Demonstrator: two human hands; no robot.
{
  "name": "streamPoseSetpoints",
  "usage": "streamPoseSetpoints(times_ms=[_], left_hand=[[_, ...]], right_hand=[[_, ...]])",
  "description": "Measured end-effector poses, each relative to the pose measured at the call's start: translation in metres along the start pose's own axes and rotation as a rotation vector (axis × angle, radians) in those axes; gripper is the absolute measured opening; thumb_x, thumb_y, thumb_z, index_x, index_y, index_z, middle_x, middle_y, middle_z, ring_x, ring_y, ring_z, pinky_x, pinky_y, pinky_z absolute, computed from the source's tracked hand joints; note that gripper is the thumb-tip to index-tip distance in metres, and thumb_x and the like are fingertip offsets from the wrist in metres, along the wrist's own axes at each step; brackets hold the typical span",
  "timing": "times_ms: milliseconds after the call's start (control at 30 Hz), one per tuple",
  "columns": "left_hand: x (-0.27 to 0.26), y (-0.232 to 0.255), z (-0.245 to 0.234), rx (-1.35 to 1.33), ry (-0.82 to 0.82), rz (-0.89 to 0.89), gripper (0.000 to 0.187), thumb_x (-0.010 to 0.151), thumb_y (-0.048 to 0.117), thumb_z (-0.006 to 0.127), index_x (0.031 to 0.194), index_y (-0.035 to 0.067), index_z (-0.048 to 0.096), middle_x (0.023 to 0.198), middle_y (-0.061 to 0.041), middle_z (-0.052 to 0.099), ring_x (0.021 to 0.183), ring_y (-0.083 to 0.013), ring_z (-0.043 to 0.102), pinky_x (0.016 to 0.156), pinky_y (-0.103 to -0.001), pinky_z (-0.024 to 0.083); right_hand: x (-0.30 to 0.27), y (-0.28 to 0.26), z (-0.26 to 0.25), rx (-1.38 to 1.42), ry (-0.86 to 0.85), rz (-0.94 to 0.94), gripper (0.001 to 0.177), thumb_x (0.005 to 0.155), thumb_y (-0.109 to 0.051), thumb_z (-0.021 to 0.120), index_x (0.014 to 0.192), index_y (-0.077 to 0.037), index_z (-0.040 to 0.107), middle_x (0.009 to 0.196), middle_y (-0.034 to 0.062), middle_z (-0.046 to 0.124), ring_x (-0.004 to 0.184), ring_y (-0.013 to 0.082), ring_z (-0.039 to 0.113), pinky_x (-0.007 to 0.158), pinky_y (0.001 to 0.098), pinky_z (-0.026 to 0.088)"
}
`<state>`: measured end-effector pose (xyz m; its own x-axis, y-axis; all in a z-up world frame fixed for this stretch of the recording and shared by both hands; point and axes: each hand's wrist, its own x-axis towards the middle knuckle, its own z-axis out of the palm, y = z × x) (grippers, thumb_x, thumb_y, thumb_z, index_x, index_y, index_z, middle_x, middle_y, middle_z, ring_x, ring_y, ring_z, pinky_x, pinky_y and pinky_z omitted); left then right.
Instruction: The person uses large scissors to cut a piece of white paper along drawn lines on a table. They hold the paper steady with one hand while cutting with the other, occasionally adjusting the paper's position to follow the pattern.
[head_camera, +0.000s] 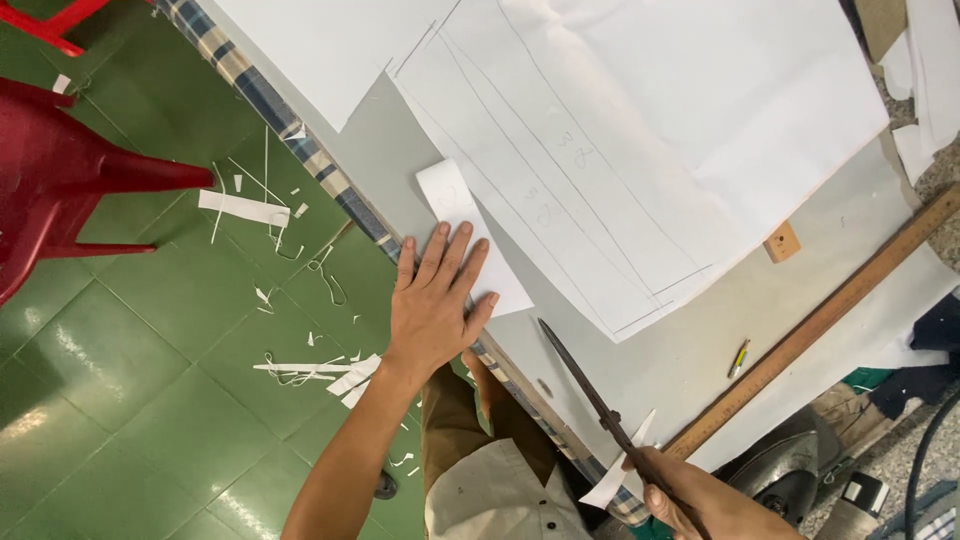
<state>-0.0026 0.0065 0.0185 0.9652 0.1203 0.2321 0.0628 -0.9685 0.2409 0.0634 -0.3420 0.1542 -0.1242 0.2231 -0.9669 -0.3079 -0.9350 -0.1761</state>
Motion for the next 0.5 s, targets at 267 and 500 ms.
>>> streamPoseSetpoints(times_ms=[267,500], left_hand=[[-0.002,-0.002,0.006,-0.016,-0.004,-0.005,0.057,0.106,0.05,0.054,0.151,0.014,0.057,0.162,-0.01,0.043,0.152,-0.0311,0.036,0.126,-0.056,0.021],[-0.002,-0.003,0.006,-0.014,-0.012,-0.004,0.058,0.107,0.051,0.053,0.151,0.014,0.058,0.162,-0.01,0.044,0.152,-0.0311,0.036,0.126,-0.056,0.02]], right_hand=[[0.048,0.005,0.013,0.1,0.037,-0.167,0.067,0.093,-0.056,0.032,0.131,-0.009,0.062,0.07,-0.0007,0.049,0.055,0.0119,0.053,0.05,0.0251,0.055],[0.063,-0.001,0.019,-0.155,0.142,-0.283,0.079,0.086,-0.072,0.032,0.131,-0.012,0.057,0.067,-0.001,0.047,0.062,0.0128,0.042,0.061,0.0306,0.042]])
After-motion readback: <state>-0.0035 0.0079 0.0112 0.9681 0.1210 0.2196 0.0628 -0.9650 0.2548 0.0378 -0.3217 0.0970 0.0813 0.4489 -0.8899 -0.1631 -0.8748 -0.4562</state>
